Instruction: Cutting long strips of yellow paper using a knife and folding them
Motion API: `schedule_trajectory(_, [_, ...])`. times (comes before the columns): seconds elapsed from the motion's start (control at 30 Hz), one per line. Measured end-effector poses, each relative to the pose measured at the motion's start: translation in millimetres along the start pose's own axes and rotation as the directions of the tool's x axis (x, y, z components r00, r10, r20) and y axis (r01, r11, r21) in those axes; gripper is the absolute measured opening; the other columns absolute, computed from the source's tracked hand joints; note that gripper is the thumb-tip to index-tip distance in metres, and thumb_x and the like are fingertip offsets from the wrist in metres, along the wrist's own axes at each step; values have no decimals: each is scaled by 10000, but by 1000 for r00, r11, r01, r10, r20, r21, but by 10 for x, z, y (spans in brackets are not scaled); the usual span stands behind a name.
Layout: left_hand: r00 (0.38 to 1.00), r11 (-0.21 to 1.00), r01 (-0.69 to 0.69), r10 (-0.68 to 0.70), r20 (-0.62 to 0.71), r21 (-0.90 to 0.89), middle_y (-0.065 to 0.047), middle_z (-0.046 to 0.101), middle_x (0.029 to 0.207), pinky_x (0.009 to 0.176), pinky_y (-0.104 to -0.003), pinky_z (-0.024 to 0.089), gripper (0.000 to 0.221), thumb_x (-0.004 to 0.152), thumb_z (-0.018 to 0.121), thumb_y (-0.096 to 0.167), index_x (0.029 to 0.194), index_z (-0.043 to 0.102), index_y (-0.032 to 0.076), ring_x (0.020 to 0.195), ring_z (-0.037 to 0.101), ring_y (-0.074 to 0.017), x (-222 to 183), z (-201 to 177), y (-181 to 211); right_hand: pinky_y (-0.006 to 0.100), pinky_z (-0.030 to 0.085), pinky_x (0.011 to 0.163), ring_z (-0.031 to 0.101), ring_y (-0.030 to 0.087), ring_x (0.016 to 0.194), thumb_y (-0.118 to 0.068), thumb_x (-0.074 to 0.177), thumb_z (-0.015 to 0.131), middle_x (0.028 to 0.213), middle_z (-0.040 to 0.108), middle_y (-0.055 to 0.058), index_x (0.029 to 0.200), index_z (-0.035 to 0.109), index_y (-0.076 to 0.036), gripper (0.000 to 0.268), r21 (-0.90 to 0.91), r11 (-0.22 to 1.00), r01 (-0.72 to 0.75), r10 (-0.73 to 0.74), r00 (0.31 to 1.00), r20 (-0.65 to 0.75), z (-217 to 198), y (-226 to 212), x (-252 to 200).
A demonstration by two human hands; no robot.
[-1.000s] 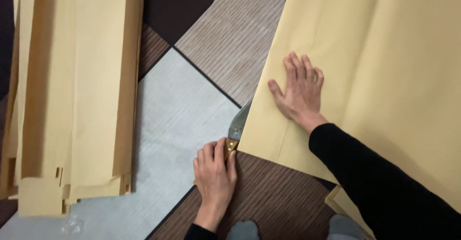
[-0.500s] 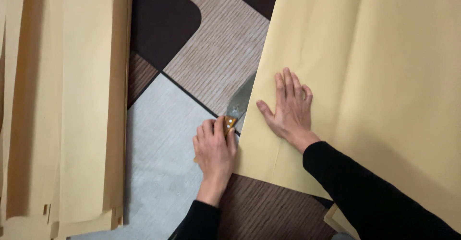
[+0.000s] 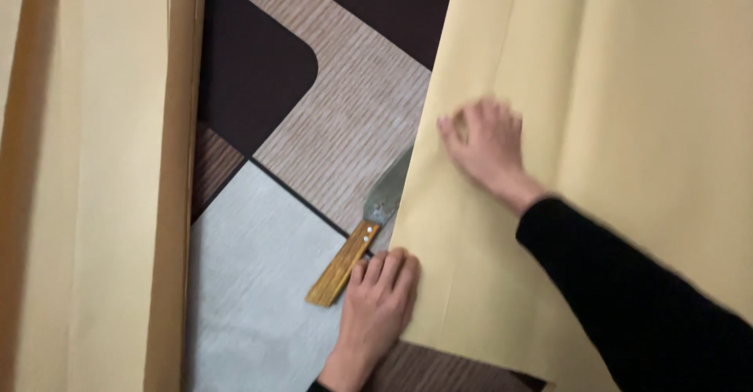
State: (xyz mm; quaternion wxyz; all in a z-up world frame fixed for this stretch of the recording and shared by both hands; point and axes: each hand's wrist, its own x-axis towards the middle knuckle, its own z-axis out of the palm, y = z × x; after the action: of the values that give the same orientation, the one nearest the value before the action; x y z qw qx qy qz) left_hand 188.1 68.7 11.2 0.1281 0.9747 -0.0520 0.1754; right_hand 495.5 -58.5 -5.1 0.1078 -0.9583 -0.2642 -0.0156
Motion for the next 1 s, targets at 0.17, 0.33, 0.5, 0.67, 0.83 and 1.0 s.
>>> schedule_trajectory(0.17, [998, 999, 6, -4, 57, -47, -131, 669, 1282, 890, -452, 472, 327, 1084, 600, 222, 1328, 693, 26, 1103, 644, -304, 46, -4, -14, 600, 192, 1256, 266, 365, 1516, -460, 1173, 434, 1684, 355, 138, 1597, 454, -100, 557, 29, 990, 137, -139, 989, 45, -213, 110, 942])
schedule_trajectory(0.33, [999, 996, 7, -3, -46, 89, -60, 680, 1192, 780, -379, 405, 239, 1151, 480, 162, 1132, 713, 113, 927, 629, -215, 133, -60, -108, 638, -41, 1382, -7, 352, 1759, -541, 1155, 236, 1920, 33, 103, 1835, 154, -202, 764, -3, 998, 70, -66, 954, 293, 0, 256, 1144])
schedule_trajectory(0.5, [867, 861, 499, -497, -40, 96, -100, 718, 1362, 905, -479, 508, 530, 1099, 655, 425, 1522, 672, 106, 1113, 667, -326, 25, 62, -292, 640, 12, 1371, 77, 331, 1752, -523, 1166, 306, 1916, 169, 90, 1824, 324, -164, 750, 47, 995, 93, -99, 981, 166, 94, 316, 1120])
schedule_trajectory(0.67, [887, 888, 460, -460, -44, -7, -118, 718, 1274, 834, -466, 511, 428, 1117, 647, 332, 1445, 696, 62, 1010, 657, -327, 142, 110, -283, 644, 1, 1369, 76, 343, 1754, -504, 1167, 279, 1915, 171, 114, 1823, 325, -155, 744, 73, 992, 104, -115, 980, 162, 97, 319, 1105])
schedule_trajectory(0.83, [894, 894, 448, -448, -27, -11, -117, 719, 1255, 762, -466, 484, 393, 1117, 639, 309, 1410, 709, 57, 956, 620, -332, 413, 173, -293, 636, -17, 1373, 64, 328, 1759, -479, 1181, 240, 1918, 160, 97, 1829, 322, -159, 727, 108, 988, 108, -124, 981, 149, 99, 331, 1090])
schedule_trajectory(1.0, [868, 869, 495, -495, -29, -4, -114, 714, 1301, 860, -468, 527, 435, 1100, 656, 322, 1457, 708, 77, 1057, 666, -332, 336, 189, -254, 622, -34, 1377, 30, 318, 1762, -515, 1171, 173, 1922, 125, 99, 1837, 277, -155, 764, 109, 989, 96, -114, 977, 180, 69, 321, 1093])
